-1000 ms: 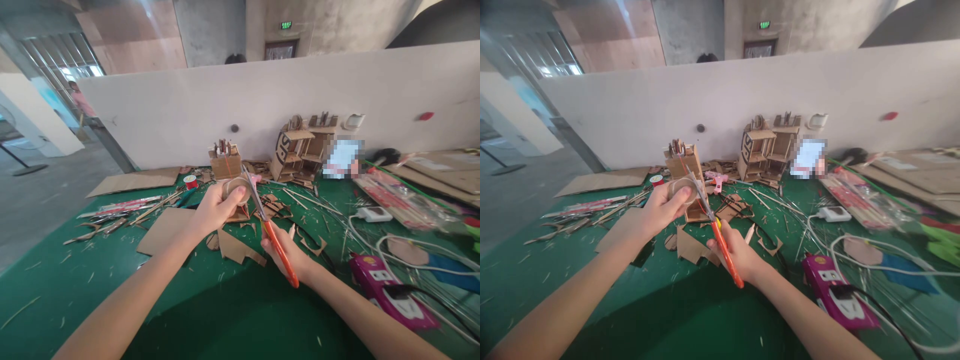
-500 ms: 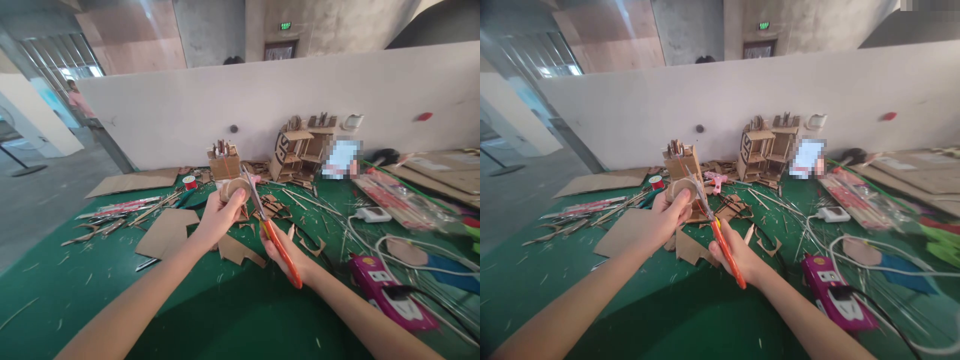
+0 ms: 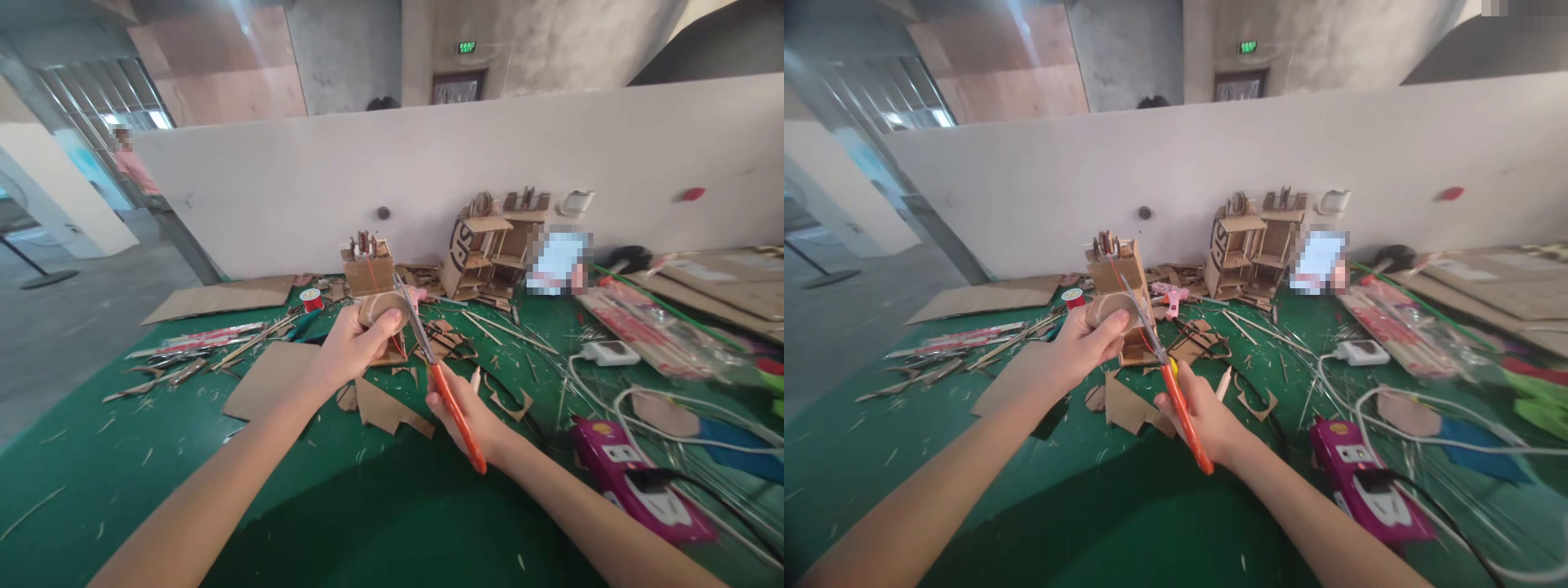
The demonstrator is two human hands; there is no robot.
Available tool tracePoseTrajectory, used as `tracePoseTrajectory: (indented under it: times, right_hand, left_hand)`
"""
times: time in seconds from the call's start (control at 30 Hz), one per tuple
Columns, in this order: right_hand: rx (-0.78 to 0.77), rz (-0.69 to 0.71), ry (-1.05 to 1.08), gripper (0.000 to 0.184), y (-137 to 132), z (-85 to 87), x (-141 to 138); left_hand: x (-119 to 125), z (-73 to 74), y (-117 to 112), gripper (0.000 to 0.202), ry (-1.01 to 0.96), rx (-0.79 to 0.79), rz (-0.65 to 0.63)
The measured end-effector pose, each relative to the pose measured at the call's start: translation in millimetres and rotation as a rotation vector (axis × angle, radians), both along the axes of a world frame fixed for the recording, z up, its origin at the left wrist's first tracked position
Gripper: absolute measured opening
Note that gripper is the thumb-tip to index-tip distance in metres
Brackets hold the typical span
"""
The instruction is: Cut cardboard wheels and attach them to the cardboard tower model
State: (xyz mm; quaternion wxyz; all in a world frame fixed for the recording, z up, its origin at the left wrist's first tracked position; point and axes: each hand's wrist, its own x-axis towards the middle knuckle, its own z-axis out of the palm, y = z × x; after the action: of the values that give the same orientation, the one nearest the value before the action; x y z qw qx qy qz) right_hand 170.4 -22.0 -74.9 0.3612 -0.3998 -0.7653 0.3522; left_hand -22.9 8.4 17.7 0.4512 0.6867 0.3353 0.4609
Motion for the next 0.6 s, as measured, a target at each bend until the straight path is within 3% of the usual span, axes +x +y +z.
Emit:
tracePoseTrajectory:
  times: [0.3, 0.47, 0.6]
  right_hand:
    - [-0.01, -0.028, 0.032, 0.036, -1, 0.3, -3]
    - [-0.076, 0.049, 0.156, 0.041, -4, -2.4, -3]
    - [-0.119, 0.124, 0.228, 0.043, -5, -4.9, -1]
  left_hand:
    - [12, -9.6, -4, 0.042, -0.129, 0.079, 0.07]
    - [7, -11.8, 1, 0.04, -0.092, 0.07, -0.052]
    - [1, -4.0, 0, 0.039, -0.028, 0.044, -0.125]
